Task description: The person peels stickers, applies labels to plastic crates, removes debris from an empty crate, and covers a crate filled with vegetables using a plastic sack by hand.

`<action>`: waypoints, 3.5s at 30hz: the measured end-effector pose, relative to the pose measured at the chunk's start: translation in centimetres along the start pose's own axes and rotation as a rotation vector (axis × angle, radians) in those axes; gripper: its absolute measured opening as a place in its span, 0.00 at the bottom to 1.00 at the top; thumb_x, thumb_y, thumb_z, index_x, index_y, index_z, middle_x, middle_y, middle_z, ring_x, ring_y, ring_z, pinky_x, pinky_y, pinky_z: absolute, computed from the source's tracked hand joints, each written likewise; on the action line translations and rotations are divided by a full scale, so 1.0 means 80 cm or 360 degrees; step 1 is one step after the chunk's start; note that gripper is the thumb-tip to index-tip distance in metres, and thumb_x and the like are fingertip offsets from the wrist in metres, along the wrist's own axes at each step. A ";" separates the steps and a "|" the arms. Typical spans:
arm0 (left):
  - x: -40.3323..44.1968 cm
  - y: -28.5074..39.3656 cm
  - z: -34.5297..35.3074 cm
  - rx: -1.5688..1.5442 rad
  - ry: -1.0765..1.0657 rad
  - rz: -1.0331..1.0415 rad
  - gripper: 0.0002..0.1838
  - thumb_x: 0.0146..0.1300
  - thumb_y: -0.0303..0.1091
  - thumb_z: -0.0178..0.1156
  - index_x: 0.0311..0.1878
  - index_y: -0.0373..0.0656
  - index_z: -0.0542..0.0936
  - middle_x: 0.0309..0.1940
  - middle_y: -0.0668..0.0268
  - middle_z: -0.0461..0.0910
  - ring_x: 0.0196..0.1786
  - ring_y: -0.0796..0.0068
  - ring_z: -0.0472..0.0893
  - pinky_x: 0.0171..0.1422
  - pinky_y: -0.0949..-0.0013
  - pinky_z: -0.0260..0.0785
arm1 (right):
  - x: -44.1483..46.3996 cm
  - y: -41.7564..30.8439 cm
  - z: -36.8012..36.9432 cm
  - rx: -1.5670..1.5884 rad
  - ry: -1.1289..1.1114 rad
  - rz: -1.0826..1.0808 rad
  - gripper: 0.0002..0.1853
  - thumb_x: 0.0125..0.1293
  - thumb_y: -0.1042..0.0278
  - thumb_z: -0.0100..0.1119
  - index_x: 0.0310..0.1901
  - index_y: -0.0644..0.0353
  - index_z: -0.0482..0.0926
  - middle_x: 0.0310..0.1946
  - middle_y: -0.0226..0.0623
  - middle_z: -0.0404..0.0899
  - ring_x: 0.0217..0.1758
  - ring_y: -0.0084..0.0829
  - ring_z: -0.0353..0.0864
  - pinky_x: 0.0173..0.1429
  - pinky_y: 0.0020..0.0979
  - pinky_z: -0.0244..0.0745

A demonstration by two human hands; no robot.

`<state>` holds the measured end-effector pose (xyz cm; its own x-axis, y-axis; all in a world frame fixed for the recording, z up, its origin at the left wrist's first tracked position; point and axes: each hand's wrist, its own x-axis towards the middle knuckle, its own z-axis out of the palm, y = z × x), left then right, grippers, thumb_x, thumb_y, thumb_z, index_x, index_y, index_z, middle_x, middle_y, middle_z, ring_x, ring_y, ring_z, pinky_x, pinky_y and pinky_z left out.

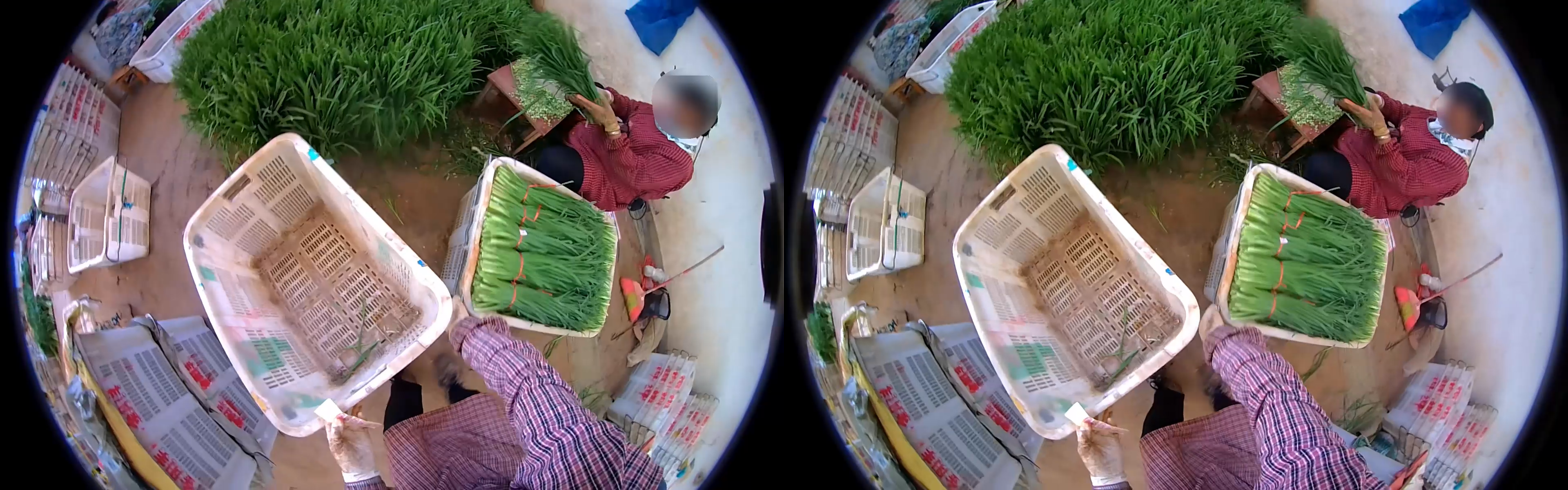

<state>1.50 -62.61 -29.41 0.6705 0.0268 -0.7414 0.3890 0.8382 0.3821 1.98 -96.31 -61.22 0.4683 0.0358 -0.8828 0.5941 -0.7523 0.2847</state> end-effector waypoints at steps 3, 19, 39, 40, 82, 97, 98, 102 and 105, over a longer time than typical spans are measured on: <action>-0.008 -0.003 0.006 0.0038 0.0074 0.0098 0.12 0.68 0.31 0.59 0.53 0.44 0.75 0.44 0.70 0.83 0.48 0.71 0.82 0.65 0.55 0.71 | 0.037 -0.217 0.208 -0.1711 -0.0026 0.0010 0.14 0.73 0.55 0.55 0.50 0.53 0.84 0.37 0.26 0.81 0.39 0.22 0.77 0.47 0.25 0.77; -0.013 -0.031 -0.069 0.0075 0.0130 0.0011 0.17 0.67 0.36 0.61 0.56 0.41 0.77 0.52 0.66 0.81 0.60 0.59 0.77 0.64 0.57 0.70 | -0.441 -0.235 0.234 0.1565 -0.0373 -0.0339 0.13 0.67 0.59 0.51 0.30 0.54 0.81 0.21 0.30 0.75 0.25 0.29 0.77 0.36 0.35 0.77; -0.012 -0.038 -0.081 0.0010 0.0203 0.0044 0.12 0.68 0.34 0.60 0.52 0.42 0.77 0.41 0.71 0.83 0.41 0.79 0.82 0.57 0.64 0.73 | -0.186 0.123 -0.062 0.1201 0.0755 0.0336 0.21 0.68 0.47 0.51 0.43 0.55 0.85 0.43 0.39 0.84 0.53 0.38 0.79 0.65 0.41 0.64; -0.014 -0.039 -0.086 0.0000 0.0151 0.0007 0.13 0.70 0.34 0.58 0.53 0.40 0.76 0.42 0.71 0.84 0.41 0.80 0.82 0.60 0.63 0.73 | -0.196 0.116 -0.051 0.1255 0.1081 0.0247 0.18 0.66 0.49 0.54 0.32 0.55 0.84 0.32 0.39 0.83 0.44 0.40 0.81 0.57 0.43 0.68; -0.001 -0.174 -0.116 0.0608 0.0008 -0.0588 0.17 0.67 0.39 0.63 0.51 0.38 0.74 0.40 0.58 0.82 0.39 0.71 0.84 0.43 0.69 0.77 | -0.382 -0.146 0.017 0.2523 0.0763 -0.0042 0.13 0.68 0.60 0.55 0.50 0.54 0.81 0.46 0.37 0.83 0.52 0.40 0.81 0.60 0.40 0.75; -0.157 -0.100 -0.195 0.0849 0.0203 -0.0519 0.16 0.67 0.37 0.61 0.52 0.37 0.75 0.43 0.56 0.82 0.45 0.64 0.84 0.55 0.61 0.76 | -0.442 -0.285 0.116 0.2101 -0.0042 0.0088 0.33 0.62 0.63 0.57 0.67 0.63 0.61 0.60 0.56 0.72 0.58 0.50 0.76 0.60 0.45 0.74; -0.161 -0.101 -0.202 0.0860 0.0163 -0.0591 0.16 0.67 0.37 0.61 0.51 0.36 0.75 0.42 0.56 0.82 0.45 0.64 0.84 0.56 0.61 0.76 | -0.439 -0.293 0.110 0.2068 -0.0156 0.0172 0.34 0.61 0.63 0.57 0.68 0.64 0.60 0.60 0.57 0.71 0.58 0.50 0.76 0.60 0.46 0.74; -0.174 -0.094 -0.231 0.0986 0.0107 -0.0668 0.13 0.69 0.35 0.58 0.48 0.36 0.75 0.41 0.57 0.82 0.42 0.70 0.83 0.47 0.67 0.77 | -0.403 -0.336 0.108 0.1961 0.0028 0.0645 0.29 0.63 0.54 0.60 0.60 0.65 0.69 0.49 0.57 0.78 0.48 0.54 0.81 0.53 0.50 0.76; -0.184 -0.079 -0.262 0.1070 0.0156 -0.0651 0.12 0.68 0.35 0.58 0.48 0.36 0.75 0.41 0.55 0.82 0.43 0.68 0.83 0.49 0.66 0.77 | -0.397 -0.360 0.127 0.1791 0.0618 0.0812 0.27 0.62 0.51 0.60 0.55 0.64 0.75 0.44 0.55 0.80 0.43 0.54 0.82 0.50 0.50 0.77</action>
<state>-24.06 -56.86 -32.45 0.3455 -0.1384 -0.9281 0.9117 0.2839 0.2970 -36.63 -82.43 -45.17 0.7482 -0.3728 -0.5488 -0.4915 -0.8671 -0.0811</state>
